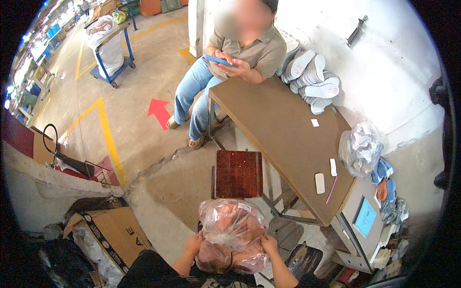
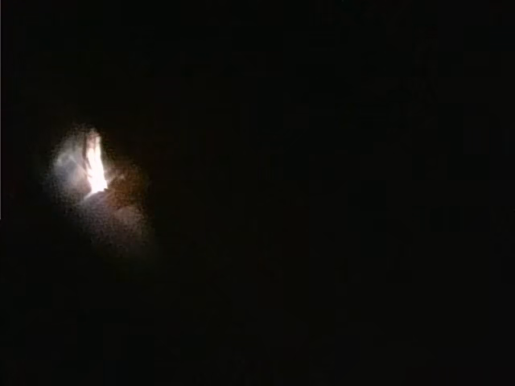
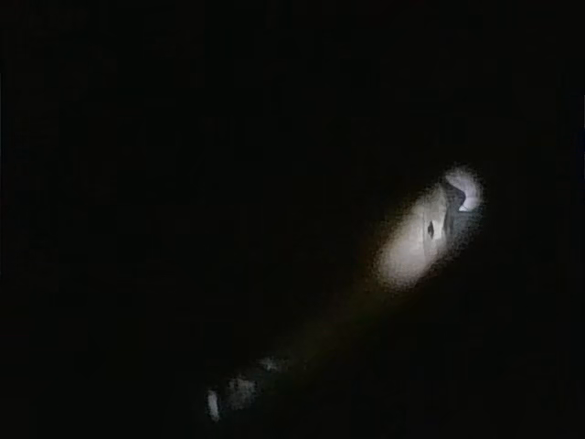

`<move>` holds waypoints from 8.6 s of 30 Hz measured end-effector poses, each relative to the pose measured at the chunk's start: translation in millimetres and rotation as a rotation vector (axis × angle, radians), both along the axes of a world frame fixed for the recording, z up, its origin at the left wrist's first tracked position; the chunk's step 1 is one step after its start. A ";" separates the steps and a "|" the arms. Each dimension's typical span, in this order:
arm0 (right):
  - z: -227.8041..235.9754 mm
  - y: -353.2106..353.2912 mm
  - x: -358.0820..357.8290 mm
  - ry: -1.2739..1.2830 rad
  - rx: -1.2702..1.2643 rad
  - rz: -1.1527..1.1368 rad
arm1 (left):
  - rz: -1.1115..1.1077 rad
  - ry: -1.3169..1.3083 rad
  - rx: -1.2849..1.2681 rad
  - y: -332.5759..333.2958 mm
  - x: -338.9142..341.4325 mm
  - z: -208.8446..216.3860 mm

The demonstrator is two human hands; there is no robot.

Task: The person gathers multiple pink slippers from a cluttered area and places them into a large clear plastic bag. They then carry the bag to a table, adjust the contents, and place the bag onto a blue hand truck next to a large white sack.

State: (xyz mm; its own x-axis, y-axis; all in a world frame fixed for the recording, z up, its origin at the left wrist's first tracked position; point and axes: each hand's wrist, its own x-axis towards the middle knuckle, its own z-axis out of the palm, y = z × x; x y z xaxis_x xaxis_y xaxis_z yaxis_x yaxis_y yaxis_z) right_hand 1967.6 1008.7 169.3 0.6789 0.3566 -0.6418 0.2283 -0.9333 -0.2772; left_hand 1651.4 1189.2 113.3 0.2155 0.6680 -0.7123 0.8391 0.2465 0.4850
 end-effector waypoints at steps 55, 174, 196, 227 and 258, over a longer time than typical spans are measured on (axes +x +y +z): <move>507.9 208.0 -44.0 0.772 1.519 1.014 | 0.344 -0.198 -0.466 86.7 -22.5 53.5; 12.9 98.5 -131.5 -0.093 0.388 2.102 | 1.299 -0.731 -0.287 -201.3 74.6 -77.2; -2.6 140.5 -208.7 -0.149 -0.223 2.294 | 1.608 -0.888 -0.084 -202.8 86.1 -44.4; -113.4 -124.6 175.7 0.913 0.316 -0.924 | 1.522 -0.324 -0.017 -209.1 128.1 -3.7; 6.5 -83.4 85.7 1.318 0.329 -0.964 | 1.512 -1.057 -0.365 -284.5 124.9 -79.3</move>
